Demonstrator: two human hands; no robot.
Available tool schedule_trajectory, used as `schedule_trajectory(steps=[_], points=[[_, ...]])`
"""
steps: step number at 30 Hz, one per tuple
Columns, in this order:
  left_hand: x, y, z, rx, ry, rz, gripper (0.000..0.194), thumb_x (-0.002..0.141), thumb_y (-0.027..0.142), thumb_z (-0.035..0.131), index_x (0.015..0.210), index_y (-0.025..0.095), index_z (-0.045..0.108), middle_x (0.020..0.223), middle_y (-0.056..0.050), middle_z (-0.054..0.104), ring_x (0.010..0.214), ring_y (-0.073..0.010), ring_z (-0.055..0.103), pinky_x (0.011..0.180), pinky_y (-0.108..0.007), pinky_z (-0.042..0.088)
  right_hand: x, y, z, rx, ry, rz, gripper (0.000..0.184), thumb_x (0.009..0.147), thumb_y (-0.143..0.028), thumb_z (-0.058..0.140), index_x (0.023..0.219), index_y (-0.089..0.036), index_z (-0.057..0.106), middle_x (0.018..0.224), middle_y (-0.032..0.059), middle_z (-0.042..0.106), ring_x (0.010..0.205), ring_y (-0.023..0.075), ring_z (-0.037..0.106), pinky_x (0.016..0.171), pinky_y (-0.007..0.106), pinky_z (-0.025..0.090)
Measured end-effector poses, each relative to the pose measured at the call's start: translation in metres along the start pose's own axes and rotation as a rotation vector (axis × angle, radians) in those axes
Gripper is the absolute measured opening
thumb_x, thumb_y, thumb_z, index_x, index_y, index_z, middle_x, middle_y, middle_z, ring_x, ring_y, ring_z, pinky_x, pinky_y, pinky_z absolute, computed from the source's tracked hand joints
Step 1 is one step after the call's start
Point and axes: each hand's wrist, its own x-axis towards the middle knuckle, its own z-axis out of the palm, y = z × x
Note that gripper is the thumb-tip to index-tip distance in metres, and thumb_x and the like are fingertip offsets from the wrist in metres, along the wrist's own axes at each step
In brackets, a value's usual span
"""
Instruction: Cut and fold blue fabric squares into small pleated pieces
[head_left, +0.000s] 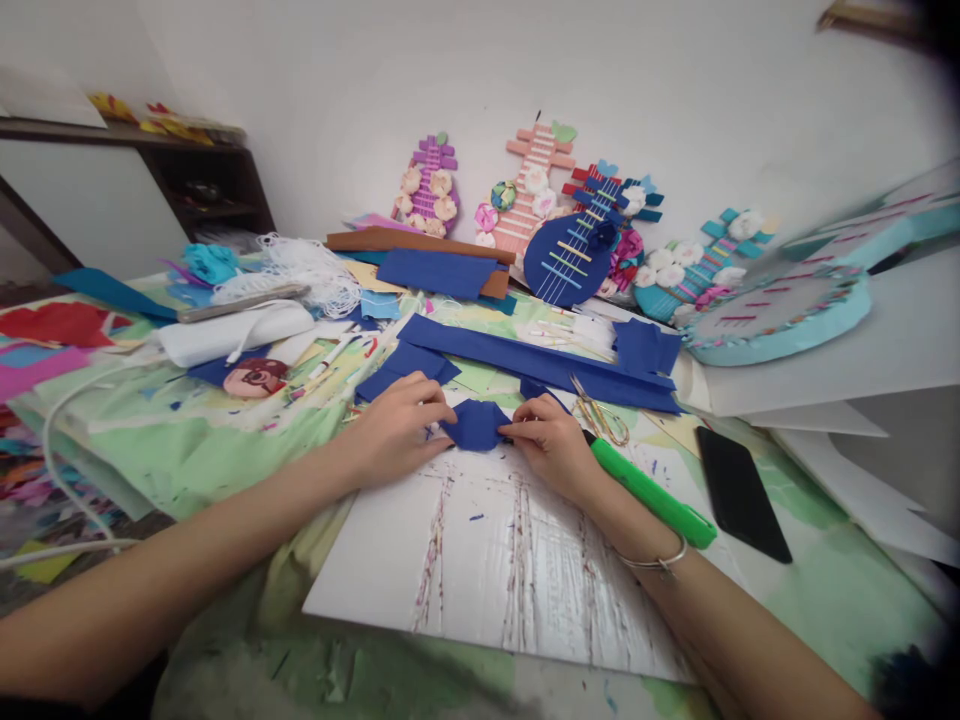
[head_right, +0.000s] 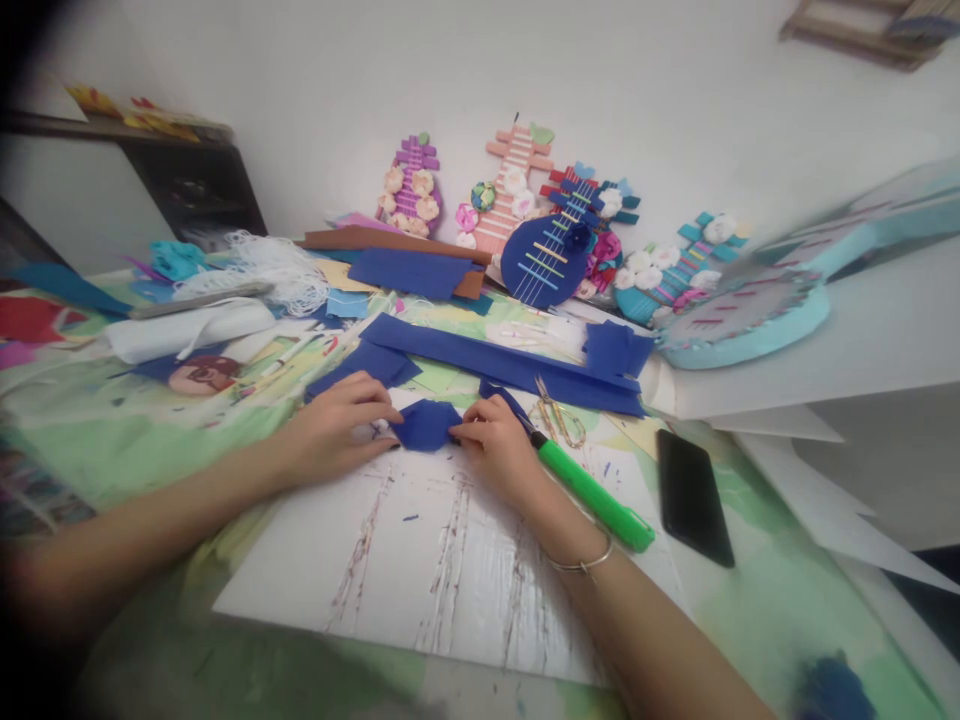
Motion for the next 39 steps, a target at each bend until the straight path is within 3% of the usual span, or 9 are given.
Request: schedule_trajectory(steps=[10, 17, 25, 39], points=[[0.002, 0.001, 0.011, 0.052, -0.045, 0.139, 0.022, 0.092, 0.017, 0.046, 0.089, 0.016, 0.068, 0.091, -0.007, 0.064, 0.091, -0.0211, 0.051, 0.083, -0.036, 0.042, 0.000, 0.003, 0.000, 0.048, -0.036, 0.108, 0.024, 0.081, -0.008, 0.061, 0.084, -0.026, 0.076, 0.077, 0.0038, 0.068, 0.076, 0.0178, 0.057, 0.069, 0.032, 0.049], [0.002, -0.001, 0.014, -0.060, -0.055, 0.036, 0.018, 0.090, 0.018, 0.048, 0.086, 0.015, 0.065, 0.086, -0.007, 0.062, 0.085, -0.0200, 0.053, 0.080, -0.034, 0.043, 0.002, -0.006, -0.006, 0.118, -0.040, 0.191, 0.021, 0.072, -0.006, 0.067, 0.084, -0.022, 0.073, 0.077, 0.0032, 0.070, 0.080, 0.0196, 0.057, 0.075, 0.033, 0.049], [0.003, -0.004, 0.011, -0.203, -0.060, -0.115, 0.010, 0.083, 0.018, 0.058, 0.081, 0.018, 0.069, 0.084, -0.003, 0.065, 0.085, -0.0178, 0.057, 0.077, -0.029, 0.044, 0.004, -0.012, -0.009, 0.092, -0.119, 0.197, 0.021, 0.072, 0.000, 0.059, 0.076, -0.019, 0.067, 0.081, 0.0040, 0.067, 0.083, 0.0195, 0.054, 0.078, 0.034, 0.045], [0.008, -0.003, 0.011, -0.395, -0.081, -0.354, 0.011, 0.076, 0.025, 0.059, 0.072, 0.018, 0.066, 0.090, -0.004, 0.059, 0.081, -0.0167, 0.057, 0.075, -0.031, 0.044, 0.008, -0.011, -0.004, 0.099, -0.166, 0.405, 0.009, 0.076, -0.010, 0.061, 0.072, -0.018, 0.062, 0.079, 0.0033, 0.058, 0.081, 0.0187, 0.052, 0.074, 0.032, 0.039]])
